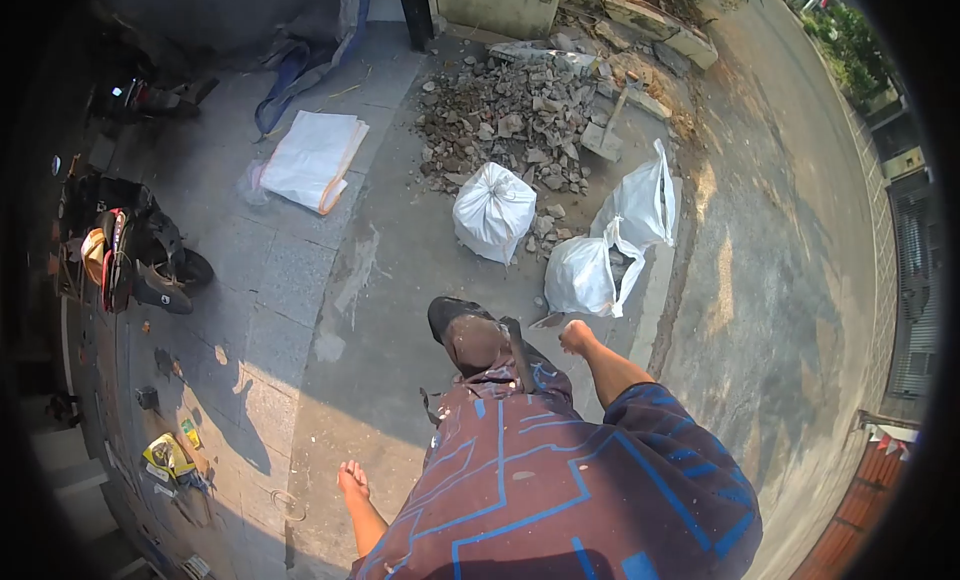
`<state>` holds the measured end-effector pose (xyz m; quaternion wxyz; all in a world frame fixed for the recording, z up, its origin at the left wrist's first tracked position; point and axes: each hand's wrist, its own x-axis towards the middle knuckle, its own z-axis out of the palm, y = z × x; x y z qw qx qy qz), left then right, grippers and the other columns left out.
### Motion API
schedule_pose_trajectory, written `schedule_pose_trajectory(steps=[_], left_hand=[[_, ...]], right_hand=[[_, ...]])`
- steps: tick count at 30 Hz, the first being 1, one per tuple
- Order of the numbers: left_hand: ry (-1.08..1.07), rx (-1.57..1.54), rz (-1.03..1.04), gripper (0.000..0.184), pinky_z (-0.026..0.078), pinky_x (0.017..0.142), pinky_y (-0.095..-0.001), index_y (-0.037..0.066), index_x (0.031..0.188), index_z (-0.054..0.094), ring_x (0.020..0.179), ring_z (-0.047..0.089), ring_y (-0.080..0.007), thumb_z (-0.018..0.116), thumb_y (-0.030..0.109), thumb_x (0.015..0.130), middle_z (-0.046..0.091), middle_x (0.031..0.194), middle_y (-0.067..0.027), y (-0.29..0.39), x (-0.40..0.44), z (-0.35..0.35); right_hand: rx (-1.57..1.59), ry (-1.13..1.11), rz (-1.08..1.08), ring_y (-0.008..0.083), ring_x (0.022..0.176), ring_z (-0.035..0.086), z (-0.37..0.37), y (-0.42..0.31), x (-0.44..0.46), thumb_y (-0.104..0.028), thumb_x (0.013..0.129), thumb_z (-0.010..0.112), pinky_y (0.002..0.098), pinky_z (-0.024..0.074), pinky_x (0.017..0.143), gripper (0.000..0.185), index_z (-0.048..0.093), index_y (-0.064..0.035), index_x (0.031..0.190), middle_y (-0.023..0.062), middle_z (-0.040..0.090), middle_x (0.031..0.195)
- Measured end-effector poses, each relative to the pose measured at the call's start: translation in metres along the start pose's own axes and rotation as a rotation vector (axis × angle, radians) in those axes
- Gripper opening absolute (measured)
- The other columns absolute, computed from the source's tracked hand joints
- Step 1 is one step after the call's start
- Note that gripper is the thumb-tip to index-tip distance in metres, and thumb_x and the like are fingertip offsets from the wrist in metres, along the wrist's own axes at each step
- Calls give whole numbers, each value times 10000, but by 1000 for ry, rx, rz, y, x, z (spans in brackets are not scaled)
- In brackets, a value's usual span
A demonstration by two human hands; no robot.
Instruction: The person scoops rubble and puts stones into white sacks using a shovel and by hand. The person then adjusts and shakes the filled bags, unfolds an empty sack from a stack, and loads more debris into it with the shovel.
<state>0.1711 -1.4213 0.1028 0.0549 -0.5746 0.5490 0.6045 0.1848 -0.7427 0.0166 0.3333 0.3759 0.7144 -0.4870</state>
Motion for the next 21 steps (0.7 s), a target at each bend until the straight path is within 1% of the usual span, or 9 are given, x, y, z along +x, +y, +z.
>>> schedule_pose_trajectory(steps=[2,4,9,13,15,17,18,19,21], left_hand=[[-20,60,113,476,402,973,-356,85,1368,416,1243,506,-290,460,281,936,527,1347,-152,100,47,23],[-85,102,202,465,409,972,-347,78,1350,430,1231,517,-293,460,278,932,538,1328,-164,182,96,61],[-249,515,373,305,473,831,-319,28,1173,540,954,629,-192,477,217,942,665,1058,-123,314,147,240],[-419,811,271,205,473,703,-262,46,1094,583,877,642,-147,516,162,938,682,969,-98,332,241,400],[-525,872,299,183,518,735,-309,4,1007,616,816,655,-173,534,138,915,685,872,-115,322,289,483],[-690,1076,448,159,518,745,-320,2,993,613,816,663,-212,552,106,890,679,869,-133,328,338,564],[-660,1059,543,166,517,743,-328,3,1001,605,819,664,-259,580,73,852,669,882,-144,324,375,604],[-620,1065,607,202,514,766,-352,3,1022,596,854,653,-285,601,48,825,650,943,-164,334,402,651],[-516,1132,907,297,448,898,-410,20,1098,569,1020,561,-338,636,62,811,584,1070,-184,334,467,723]], right_hand=[[343,186,121,169,599,632,29,-61,-32,-175,883,579,300,477,507,135,632,-80,803,66,670,764],[457,168,108,168,617,637,56,-108,-15,-186,891,581,294,484,534,134,632,-72,844,67,675,792],[656,102,-47,164,613,641,100,-278,89,-200,890,605,270,482,516,198,649,-14,836,90,668,732],[287,-24,-65,178,658,666,153,-416,273,-199,901,616,307,539,654,287,683,64,805,125,681,710],[-1,-55,-70,142,678,662,185,-510,363,-147,893,588,270,523,647,249,692,55,793,121,691,725],[217,-152,-63,120,683,643,226,-577,464,-135,869,578,273,492,600,224,696,43,804,102,688,718],[348,-139,-64,114,626,610,250,-607,515,-123,859,582,261,472,577,206,697,33,788,73,667,692],[159,-53,-93,96,591,573,281,-619,579,-123,854,573,247,447,553,202,688,7,749,41,639,669],[632,-162,-53,90,643,564,323,-676,651,-185,901,597,225,469,606,233,668,-2,773,26,615,712]])
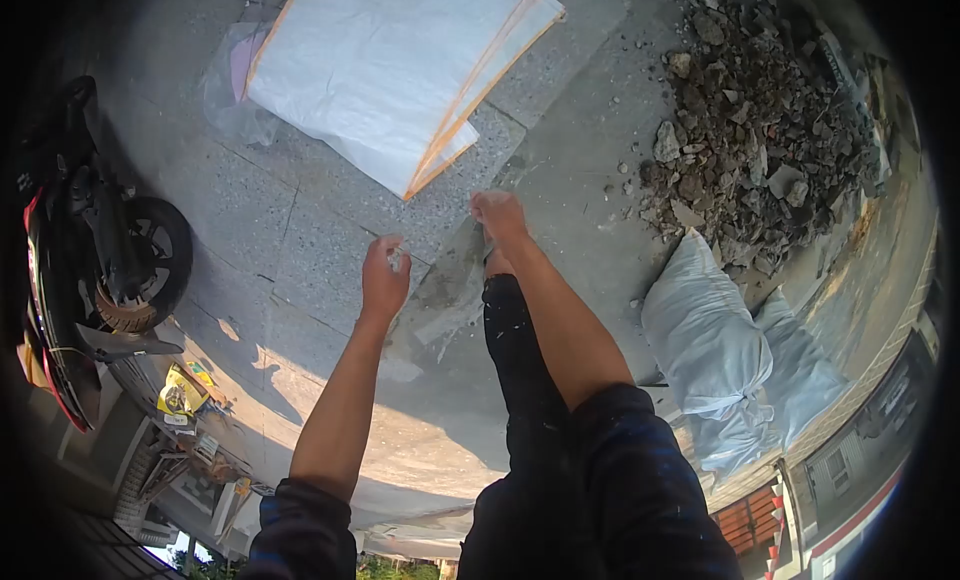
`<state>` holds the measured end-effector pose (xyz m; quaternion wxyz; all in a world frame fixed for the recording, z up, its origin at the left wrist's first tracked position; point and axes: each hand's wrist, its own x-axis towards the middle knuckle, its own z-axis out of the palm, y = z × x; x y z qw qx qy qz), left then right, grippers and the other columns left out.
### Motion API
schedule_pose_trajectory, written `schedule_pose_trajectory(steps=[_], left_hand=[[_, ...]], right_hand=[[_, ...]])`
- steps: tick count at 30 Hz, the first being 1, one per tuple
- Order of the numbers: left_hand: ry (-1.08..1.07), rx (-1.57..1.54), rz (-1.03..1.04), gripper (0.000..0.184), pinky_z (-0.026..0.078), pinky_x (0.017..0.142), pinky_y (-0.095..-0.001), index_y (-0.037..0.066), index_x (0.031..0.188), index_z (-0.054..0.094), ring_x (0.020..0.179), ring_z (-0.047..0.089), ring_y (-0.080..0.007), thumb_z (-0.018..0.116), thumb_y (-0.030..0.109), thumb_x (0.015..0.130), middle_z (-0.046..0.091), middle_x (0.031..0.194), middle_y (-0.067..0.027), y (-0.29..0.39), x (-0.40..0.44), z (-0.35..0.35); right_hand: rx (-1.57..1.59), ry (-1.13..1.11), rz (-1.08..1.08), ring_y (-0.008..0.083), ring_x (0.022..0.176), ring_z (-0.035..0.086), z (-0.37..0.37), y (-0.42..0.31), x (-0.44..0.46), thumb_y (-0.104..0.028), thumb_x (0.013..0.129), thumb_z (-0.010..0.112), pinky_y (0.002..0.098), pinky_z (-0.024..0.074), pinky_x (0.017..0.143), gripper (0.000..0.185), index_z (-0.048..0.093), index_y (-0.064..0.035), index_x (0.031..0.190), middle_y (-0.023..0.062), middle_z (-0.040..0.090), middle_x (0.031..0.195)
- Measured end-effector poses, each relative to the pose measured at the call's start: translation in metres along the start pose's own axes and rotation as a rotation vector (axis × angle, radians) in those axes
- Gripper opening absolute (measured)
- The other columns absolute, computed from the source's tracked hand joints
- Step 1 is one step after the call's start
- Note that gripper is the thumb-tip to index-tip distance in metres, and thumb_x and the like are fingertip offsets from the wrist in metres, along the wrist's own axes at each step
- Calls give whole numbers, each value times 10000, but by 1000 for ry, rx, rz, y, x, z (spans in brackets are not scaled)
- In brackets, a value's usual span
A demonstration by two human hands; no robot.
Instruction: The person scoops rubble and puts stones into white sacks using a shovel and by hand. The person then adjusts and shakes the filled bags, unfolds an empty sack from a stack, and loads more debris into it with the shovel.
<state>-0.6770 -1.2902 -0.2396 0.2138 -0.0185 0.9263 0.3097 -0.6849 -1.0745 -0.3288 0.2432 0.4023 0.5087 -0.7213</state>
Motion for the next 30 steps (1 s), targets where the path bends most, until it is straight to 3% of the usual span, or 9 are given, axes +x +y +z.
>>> schedule_pose_trajectory(steps=[1,2,4,7,10,19,23,25,30], left_hand=[[37,130,20,352,424,924,-420,26,1130,553,1067,520,-354,663,85,800,559,1111,-180,14,42,4],[-7,219,-3,406,425,920,-424,31,1160,533,1091,498,-368,682,101,790,530,1176,-173,26,78,8],[-26,344,70,507,405,940,-442,64,1222,507,1169,450,-357,728,154,775,483,1252,-156,24,132,25],[-14,501,146,539,396,945,-457,85,1247,502,1198,425,-353,743,196,777,468,1270,-157,16,171,37],[-22,563,193,543,404,934,-467,98,1256,501,1192,430,-350,740,222,785,470,1267,-151,18,174,28],[-317,243,381,297,448,862,-451,56,1174,541,1051,524,-368,580,130,889,539,1166,-145,34,169,-59],[-429,141,513,197,467,830,-446,13,1085,570,990,561,-384,517,87,910,584,1063,-193,35,179,-89],[-450,244,364,171,473,801,-465,-3,1034,568,942,591,-398,467,95,937,612,982,-217,50,188,-107],[-360,500,416,202,486,748,-493,9,977,571,856,620,-421,460,176,950,642,921,-218,45,204,-137]], right_hand=[[12,20,-53,105,670,590,18,11,45,-178,904,599,215,486,627,226,674,12,811,38,629,736],[1,135,-47,105,573,520,43,6,71,-189,889,563,264,431,541,251,632,-32,705,-4,551,620],[377,236,79,131,604,548,80,-9,92,-198,905,606,266,465,587,243,637,-3,764,38,583,666],[652,120,87,146,623,566,94,-11,101,-201,910,639,257,477,614,242,645,26,826,71,611,710],[637,-44,0,131,628,563,87,-19,84,-188,902,654,240,462,591,222,661,31,866,67,625,725],[156,-18,-259,51,640,509,108,-90,14,-227,882,691,196,390,558,261,659,22,814,11,615,687],[119,96,-332,41,637,501,115,-77,-1,-244,880,691,196,388,556,272,661,9,785,-2,606,685],[-32,206,-325,60,603,494,107,-86,-13,-225,869,684,247,400,539,265,658,32,812,11,599,653],[206,466,-289,76,580,491,97,-66,-48,-229,864,683,257,406,535,269,654,32,806,8,596,652]])
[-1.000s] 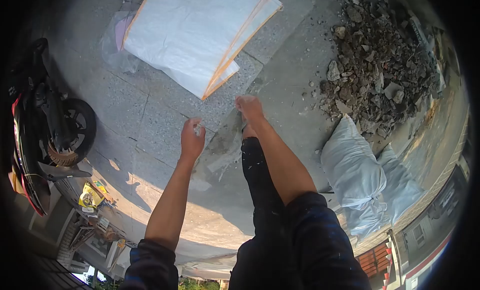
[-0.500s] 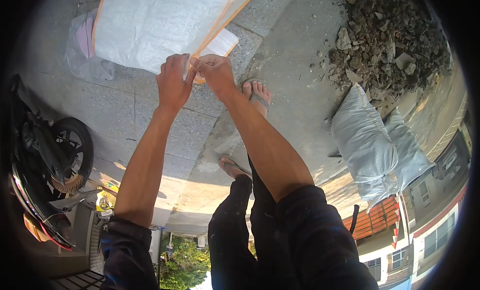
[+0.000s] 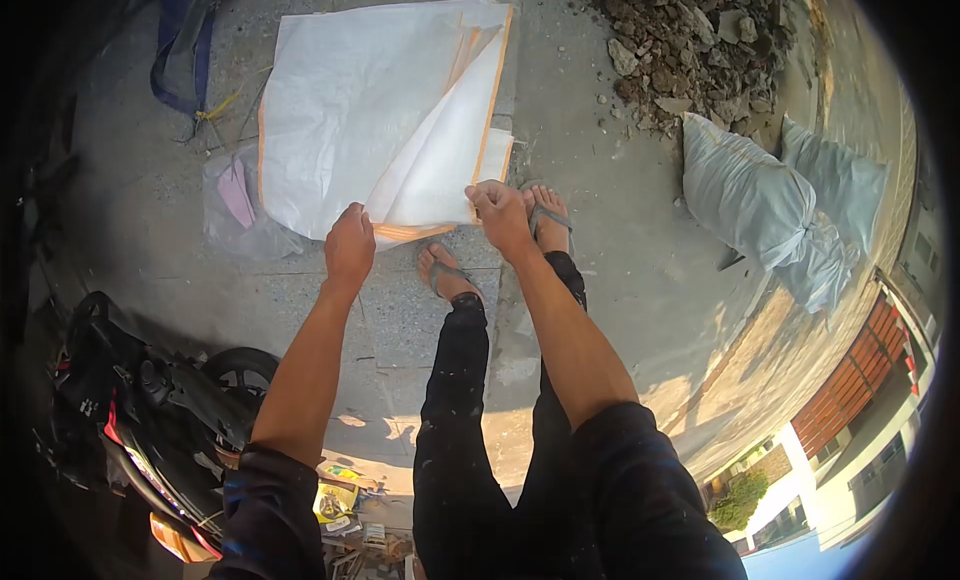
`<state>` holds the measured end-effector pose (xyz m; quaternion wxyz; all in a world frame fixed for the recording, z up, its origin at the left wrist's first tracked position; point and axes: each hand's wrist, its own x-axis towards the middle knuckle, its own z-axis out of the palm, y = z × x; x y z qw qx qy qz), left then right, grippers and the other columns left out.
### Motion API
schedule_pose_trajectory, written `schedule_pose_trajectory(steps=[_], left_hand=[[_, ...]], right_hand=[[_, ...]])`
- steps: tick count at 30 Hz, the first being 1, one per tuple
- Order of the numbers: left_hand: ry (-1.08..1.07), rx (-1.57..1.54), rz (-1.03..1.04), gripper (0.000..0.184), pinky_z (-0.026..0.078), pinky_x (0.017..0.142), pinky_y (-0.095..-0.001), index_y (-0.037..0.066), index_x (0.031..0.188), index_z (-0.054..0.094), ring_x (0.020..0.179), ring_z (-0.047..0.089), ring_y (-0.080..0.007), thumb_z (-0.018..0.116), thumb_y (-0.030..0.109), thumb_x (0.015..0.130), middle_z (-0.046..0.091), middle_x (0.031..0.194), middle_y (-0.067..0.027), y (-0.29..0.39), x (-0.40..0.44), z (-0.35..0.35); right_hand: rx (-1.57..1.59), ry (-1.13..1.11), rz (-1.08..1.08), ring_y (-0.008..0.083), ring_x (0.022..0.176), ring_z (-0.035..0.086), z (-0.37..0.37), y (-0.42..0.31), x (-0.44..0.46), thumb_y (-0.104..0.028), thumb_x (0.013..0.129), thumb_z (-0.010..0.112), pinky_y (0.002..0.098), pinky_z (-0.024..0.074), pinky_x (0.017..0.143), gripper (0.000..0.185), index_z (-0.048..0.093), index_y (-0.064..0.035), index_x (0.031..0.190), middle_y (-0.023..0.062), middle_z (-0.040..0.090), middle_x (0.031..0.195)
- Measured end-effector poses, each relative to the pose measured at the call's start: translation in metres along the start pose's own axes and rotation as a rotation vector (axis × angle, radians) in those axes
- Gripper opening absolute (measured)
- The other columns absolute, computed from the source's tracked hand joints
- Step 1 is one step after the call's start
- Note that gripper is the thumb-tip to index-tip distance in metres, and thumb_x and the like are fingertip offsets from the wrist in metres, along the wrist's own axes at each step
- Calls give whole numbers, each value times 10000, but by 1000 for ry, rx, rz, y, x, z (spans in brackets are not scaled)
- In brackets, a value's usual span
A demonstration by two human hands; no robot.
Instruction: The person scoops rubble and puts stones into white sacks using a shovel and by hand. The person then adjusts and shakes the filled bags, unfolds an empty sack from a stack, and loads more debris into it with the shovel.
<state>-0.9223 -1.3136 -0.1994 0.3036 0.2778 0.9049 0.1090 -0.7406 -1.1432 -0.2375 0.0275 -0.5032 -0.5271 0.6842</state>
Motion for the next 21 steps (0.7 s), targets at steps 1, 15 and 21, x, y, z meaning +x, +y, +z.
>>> schedule_pose_trajectory(steps=[1,15,21], left_hand=[[-29,90,-36,193,493,737,-493,14,966,572,850,628,-409,471,178,943,647,913,-206,-2,-1,-2],[-133,22,130,123,497,686,-451,19,982,545,765,646,-348,532,87,880,649,846,-168,-25,-25,21],[-175,-218,117,237,471,663,-464,32,1087,428,745,625,-384,535,18,875,605,782,-168,11,-42,11]], right_hand=[[14,89,6,80,569,489,-3,-3,-6,-221,860,685,260,406,529,263,654,34,807,8,595,653],[202,184,223,89,598,583,-38,-37,-86,-17,781,729,233,480,526,113,642,47,815,71,647,725],[-174,165,-182,203,678,621,42,-46,-81,-33,834,640,310,497,612,104,633,61,877,146,653,789]])
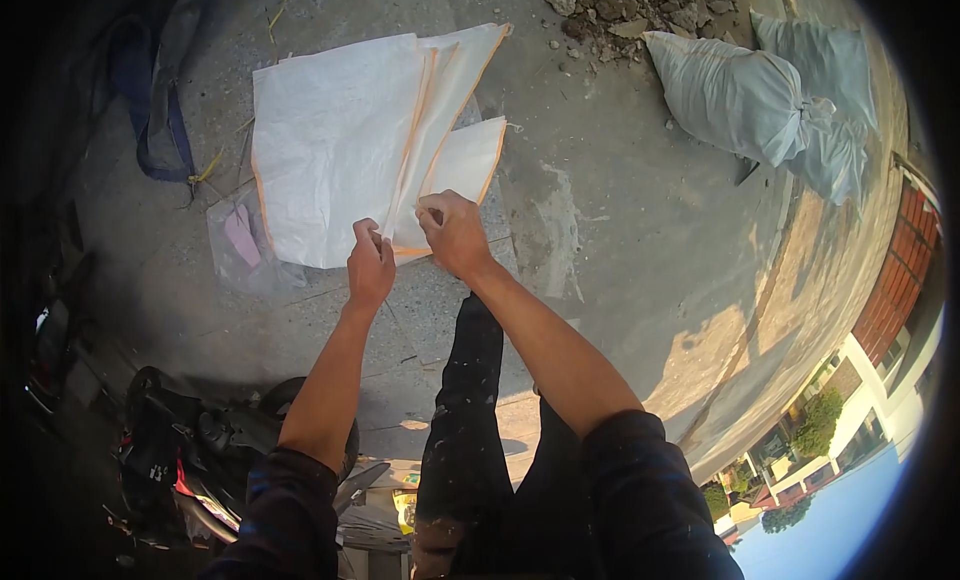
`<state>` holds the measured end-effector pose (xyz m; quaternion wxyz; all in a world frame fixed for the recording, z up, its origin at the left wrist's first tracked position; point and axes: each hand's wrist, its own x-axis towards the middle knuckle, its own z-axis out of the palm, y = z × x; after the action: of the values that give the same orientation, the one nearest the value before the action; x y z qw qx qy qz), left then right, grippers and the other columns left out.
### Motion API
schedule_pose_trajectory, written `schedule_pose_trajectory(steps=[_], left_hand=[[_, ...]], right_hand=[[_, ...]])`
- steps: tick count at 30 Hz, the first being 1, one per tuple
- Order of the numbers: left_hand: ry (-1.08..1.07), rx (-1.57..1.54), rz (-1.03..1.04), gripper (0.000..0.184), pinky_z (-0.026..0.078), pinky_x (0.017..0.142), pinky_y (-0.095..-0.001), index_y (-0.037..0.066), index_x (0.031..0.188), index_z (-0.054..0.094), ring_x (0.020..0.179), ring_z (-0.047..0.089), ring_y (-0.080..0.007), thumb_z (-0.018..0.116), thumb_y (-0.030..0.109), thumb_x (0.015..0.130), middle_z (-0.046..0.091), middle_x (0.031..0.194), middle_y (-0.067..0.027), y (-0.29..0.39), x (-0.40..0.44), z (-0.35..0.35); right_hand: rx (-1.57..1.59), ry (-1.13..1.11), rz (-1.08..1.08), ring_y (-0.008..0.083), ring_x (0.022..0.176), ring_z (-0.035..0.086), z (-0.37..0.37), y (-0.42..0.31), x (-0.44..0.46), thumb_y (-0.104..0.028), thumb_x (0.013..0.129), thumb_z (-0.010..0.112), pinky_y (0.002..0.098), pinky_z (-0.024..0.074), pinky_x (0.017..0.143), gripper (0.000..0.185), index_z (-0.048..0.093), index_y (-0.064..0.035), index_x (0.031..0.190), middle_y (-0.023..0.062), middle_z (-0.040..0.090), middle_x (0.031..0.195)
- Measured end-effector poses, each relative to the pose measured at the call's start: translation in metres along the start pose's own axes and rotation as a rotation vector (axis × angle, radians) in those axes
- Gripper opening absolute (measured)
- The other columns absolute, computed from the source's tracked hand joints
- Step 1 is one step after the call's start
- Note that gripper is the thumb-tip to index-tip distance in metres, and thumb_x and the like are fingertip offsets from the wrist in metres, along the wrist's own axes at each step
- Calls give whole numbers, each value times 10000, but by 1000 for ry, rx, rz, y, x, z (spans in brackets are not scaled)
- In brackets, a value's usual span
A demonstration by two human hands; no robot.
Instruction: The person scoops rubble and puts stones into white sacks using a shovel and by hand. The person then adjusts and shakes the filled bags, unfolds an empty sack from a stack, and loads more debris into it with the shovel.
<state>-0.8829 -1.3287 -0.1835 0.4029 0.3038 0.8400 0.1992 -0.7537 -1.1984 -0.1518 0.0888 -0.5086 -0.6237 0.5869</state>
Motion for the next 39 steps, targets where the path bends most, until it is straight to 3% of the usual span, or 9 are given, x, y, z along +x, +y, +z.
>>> schedule_pose_trajectory(steps=[4,8,10,13,18,28,34,36,39], left_hand=[[-47,23,312,152,477,674,-415,-4,1032,550,730,591,-332,518,-9,884,576,873,-138,-1,3,-13],[-188,-106,157,180,470,703,-365,13,1030,644,771,575,-270,514,24,907,554,905,-117,1,11,-25],[-221,-326,-70,216,457,707,-340,38,1070,671,751,560,-231,526,114,929,543,895,-110,9,11,-31],[-152,-262,52,248,464,688,-362,26,1024,679,716,573,-263,538,210,937,565,862,-120,13,14,-19],[-10,208,-20,340,472,686,-442,-13,783,659,729,597,-372,561,281,920,607,801,-164,33,32,3],[53,583,-135,272,531,714,-459,26,800,678,808,670,-348,624,288,845,675,855,-179,-19,97,60],[-93,335,-153,331,516,766,-454,5,895,686,844,643,-404,624,330,871,662,925,-195,-63,120,65],[30,302,217,397,451,897,-459,-30,1088,616,1043,565,-413,613,316,893,597,1100,-245,-45,97,61],[43,293,316,462,366,990,-477,-54,1240,478,1177,453,-411,593,252,914,492,1227,-272,43,15,41]], right_hand=[[-36,57,-152,360,714,563,22,-6,0,-76,844,584,439,460,661,126,616,37,799,185,571,664],[-1,100,-153,360,714,590,33,6,7,-120,837,593,443,467,665,175,614,38,766,194,606,694],[31,-205,193,380,733,623,23,-2,12,-101,801,616,439,488,688,159,633,44,737,216,639,728],[34,-77,117,385,753,650,41,6,11,-79,765,623,419,513,700,142,655,52,719,230,660,762],[-5,78,226,219,623,643,65,40,10,-60,755,691,327,495,581,92,722,-3,820,164,671,728],[506,856,407,115,747,606,-206,6,-87,-27,847,639,246,499,637,251,637,73,1078,84,647,890],[129,968,513,117,761,626,-357,43,-279,-51,878,600,274,544,678,150,617,48,988,76,628,889],[-150,860,528,79,695,590,-359,22,-323,-64,877,585,234,490,638,126,621,10,971,27,641,852],[-385,884,377,140,640,547,-337,0,-363,1,766,643,271,434,575,181,622,-24,944,49,599,816]])
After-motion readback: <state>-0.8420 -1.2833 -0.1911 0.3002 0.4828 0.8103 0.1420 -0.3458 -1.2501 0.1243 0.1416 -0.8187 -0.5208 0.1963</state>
